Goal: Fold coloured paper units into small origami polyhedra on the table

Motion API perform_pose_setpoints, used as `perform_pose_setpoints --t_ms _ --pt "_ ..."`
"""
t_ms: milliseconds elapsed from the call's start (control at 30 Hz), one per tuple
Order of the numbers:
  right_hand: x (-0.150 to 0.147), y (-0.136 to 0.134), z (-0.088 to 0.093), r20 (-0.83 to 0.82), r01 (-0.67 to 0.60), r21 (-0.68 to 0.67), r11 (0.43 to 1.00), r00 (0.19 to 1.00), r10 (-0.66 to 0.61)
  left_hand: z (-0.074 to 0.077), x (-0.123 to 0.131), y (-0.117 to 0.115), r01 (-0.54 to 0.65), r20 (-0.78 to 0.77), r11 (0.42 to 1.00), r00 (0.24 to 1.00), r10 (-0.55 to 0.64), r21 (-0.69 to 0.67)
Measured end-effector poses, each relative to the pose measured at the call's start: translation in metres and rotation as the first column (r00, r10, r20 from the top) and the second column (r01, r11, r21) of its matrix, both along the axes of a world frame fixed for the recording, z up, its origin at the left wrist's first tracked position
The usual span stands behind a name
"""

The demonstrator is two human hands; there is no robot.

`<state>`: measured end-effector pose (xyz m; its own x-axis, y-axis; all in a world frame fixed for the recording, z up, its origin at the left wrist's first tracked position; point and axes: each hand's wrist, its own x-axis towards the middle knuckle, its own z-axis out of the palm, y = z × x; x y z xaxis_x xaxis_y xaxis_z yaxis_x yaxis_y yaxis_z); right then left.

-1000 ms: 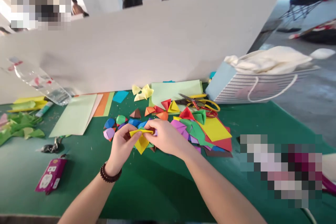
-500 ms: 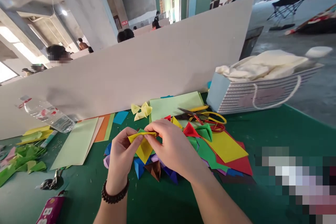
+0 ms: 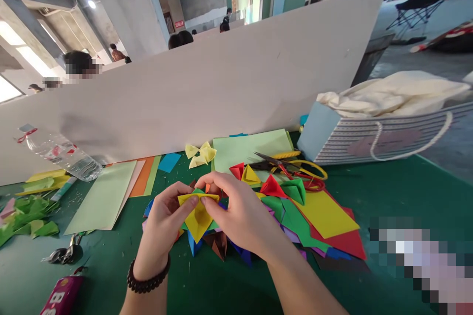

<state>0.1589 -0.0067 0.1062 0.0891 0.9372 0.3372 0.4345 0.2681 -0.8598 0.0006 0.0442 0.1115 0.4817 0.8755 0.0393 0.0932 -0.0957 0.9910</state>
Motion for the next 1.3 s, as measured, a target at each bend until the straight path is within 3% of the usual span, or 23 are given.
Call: perform_pose_setpoints --t_ms 233,533,667,800,900,1100,1300 --pt "0.000 0.003 0.001 -0.019 -0.026 0.089 0.996 0.999 0.028 0.002 0.000 -0.001 -0.022 0.046 1.000 0.999 0.022 -0.004" --pt "0.012 -0.009 0.001 0.330 -0.153 0.241 0.958 0.941 0.068 0.004 0.001 -0.004 0.009 -0.052 0.998 0.999 -0.006 0.055" --pt "0.014 -0.012 0.008 0.303 -0.175 0.145 0.974 0.945 0.125 0.008 -0.002 -0.006 0.014 -0.157 0.973 0.987 0.024 0.232" --pt "0.015 -0.012 0.012 0.125 -0.114 0.024 0.993 0.986 0.110 0.014 -0.003 -0.013 0.064 -0.282 0.893 0.957 0.073 0.446" --pt "0.014 -0.013 0.015 0.106 -0.088 -0.060 0.994 0.990 0.094 0.015 -0.002 -0.017 0.068 -0.313 0.857 0.943 0.112 0.510" --pt "0.012 -0.017 0.015 0.305 0.017 0.033 0.999 0.952 -0.026 0.013 0.001 -0.018 0.041 -0.351 0.898 0.927 0.129 0.438" --pt "0.004 -0.013 0.011 0.390 0.047 0.191 0.981 0.913 -0.120 0.015 0.000 -0.016 0.052 -0.328 0.965 0.944 0.037 0.259"
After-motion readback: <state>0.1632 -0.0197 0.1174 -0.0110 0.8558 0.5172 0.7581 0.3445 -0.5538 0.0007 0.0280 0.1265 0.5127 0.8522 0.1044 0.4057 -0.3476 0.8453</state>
